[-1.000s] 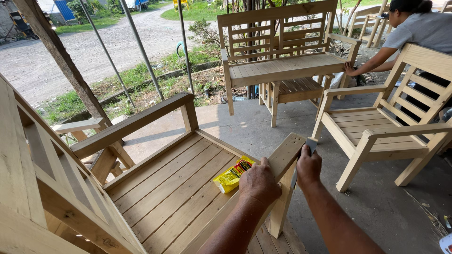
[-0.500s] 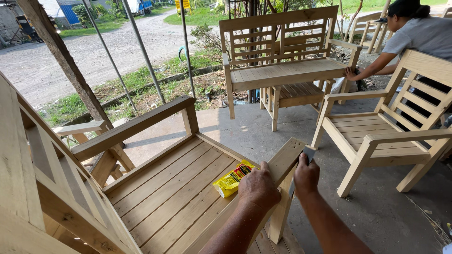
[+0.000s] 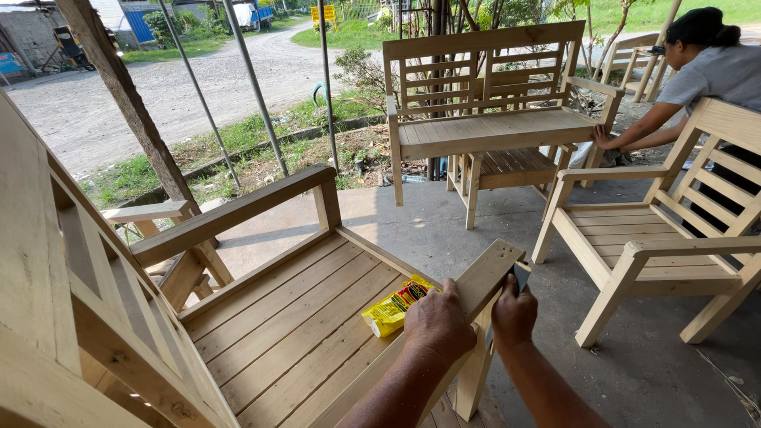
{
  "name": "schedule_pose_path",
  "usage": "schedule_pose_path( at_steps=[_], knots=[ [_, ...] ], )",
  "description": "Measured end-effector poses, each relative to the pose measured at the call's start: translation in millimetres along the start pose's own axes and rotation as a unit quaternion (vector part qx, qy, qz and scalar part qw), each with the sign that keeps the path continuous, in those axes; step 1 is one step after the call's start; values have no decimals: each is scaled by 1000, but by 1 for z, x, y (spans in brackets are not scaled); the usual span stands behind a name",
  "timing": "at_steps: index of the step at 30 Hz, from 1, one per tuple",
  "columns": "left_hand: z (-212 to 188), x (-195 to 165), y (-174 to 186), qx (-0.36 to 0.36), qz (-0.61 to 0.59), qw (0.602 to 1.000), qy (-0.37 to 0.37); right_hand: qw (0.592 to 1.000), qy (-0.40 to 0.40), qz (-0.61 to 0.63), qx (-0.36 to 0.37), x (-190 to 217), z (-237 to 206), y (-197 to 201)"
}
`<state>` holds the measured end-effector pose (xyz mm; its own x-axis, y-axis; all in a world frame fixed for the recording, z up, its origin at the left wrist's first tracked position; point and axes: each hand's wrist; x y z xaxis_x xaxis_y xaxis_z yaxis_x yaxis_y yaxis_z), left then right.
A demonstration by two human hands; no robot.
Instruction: The person sands the armrest and backrest of a wooden chair using a sanding block. They move the sanding block along the edges and flat surfaces of the chair while another person works on a separate chair in the background.
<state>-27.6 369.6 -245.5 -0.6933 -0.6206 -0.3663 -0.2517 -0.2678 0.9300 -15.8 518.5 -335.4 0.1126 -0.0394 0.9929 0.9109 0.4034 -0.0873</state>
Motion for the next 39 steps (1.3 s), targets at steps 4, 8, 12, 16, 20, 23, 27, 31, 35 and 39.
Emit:
schedule_pose_path(
  at_steps=[4,8,12,16,20,23,27,31,35,39],
  knots=[
    [-1,1,1,-14,1,1000,2,998,50,-31,-19,-11,-15,-5],
    [-2,0,1,-17,5,1000,2,992,-121,20,5,13,34,5],
    [-1,-3,2,-13,5,1000,2,996,-79,-27,5,15,35,8],
    [-1,-2,1,-20,3,1000,1,998,27,-59,-17,-8,-12,-1],
    [-1,0,0,-17,3,1000,5,997,-64,-31,-14,9,11,-3],
    [-1,-1,0,-27,-3,1000,1,994,-104,32,-2,35,48,1],
    [-1,-3,2,-9,1,1000,6,993,-59,-107,-3,19,24,4],
    [-2,-2,2,-25,-3,1000,0,967,212,-139,28,-11,-19,16],
    [-2,-2,2,-23,12,1000,-1,893,362,-264,35,13,30,27],
    [-2,-3,1,0,3,1000,12,932,192,-301,65,32,46,24]
  ],
)
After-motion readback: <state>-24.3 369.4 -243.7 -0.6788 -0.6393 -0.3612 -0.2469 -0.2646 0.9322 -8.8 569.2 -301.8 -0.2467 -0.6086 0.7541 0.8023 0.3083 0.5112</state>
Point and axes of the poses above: each hand's wrist, its own z-axis towards the middle knuckle, its own y-axis out of the back of the hand, x = y × z, and after that the axes turned 7 degrees about -y, right-handed
